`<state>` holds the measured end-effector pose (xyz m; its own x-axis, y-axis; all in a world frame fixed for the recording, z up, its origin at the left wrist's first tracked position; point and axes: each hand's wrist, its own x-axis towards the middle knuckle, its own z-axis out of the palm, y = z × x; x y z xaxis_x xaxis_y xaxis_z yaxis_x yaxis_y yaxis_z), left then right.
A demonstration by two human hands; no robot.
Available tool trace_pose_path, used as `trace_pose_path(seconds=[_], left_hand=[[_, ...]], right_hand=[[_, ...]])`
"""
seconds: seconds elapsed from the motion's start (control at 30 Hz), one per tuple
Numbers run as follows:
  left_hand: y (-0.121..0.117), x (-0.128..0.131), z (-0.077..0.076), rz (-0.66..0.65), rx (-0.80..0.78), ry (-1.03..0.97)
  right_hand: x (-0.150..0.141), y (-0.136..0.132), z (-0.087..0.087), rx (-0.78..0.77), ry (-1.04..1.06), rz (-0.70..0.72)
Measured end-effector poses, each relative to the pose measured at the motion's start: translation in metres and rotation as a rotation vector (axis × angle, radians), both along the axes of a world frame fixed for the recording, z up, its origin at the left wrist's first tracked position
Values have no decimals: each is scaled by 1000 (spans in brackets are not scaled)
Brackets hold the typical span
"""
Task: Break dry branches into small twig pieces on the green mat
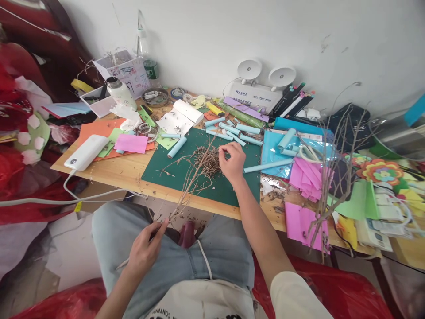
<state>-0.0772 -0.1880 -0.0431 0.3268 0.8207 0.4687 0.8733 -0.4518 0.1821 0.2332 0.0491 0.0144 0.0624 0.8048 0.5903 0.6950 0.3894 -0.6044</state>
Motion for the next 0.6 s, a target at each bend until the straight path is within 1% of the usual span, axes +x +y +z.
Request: trace_pose_path(seconds=[0.07, 0.23, 0.33, 0.4, 0.5, 0.53, 0.6], left_hand=[[1, 0, 1, 4, 6, -22], [0, -1, 2, 8, 29, 0], [0, -1, 2, 8, 45, -9], [1, -1, 3, 7, 60, 2], [2, -1, 3, 1, 64, 23], [2, 0, 3, 1, 60, 23], [2, -1, 2, 0, 56, 13]], right_hand=[[4, 1, 2, 4, 43, -48], [9, 3, 5, -66, 124, -36], [11, 5, 0, -91, 162, -151], [13, 7, -3, -136, 125, -192], [15, 7, -4, -223, 53, -105], [15, 7, -3, -218, 48, -72], [14, 7, -2, -152, 59, -23]])
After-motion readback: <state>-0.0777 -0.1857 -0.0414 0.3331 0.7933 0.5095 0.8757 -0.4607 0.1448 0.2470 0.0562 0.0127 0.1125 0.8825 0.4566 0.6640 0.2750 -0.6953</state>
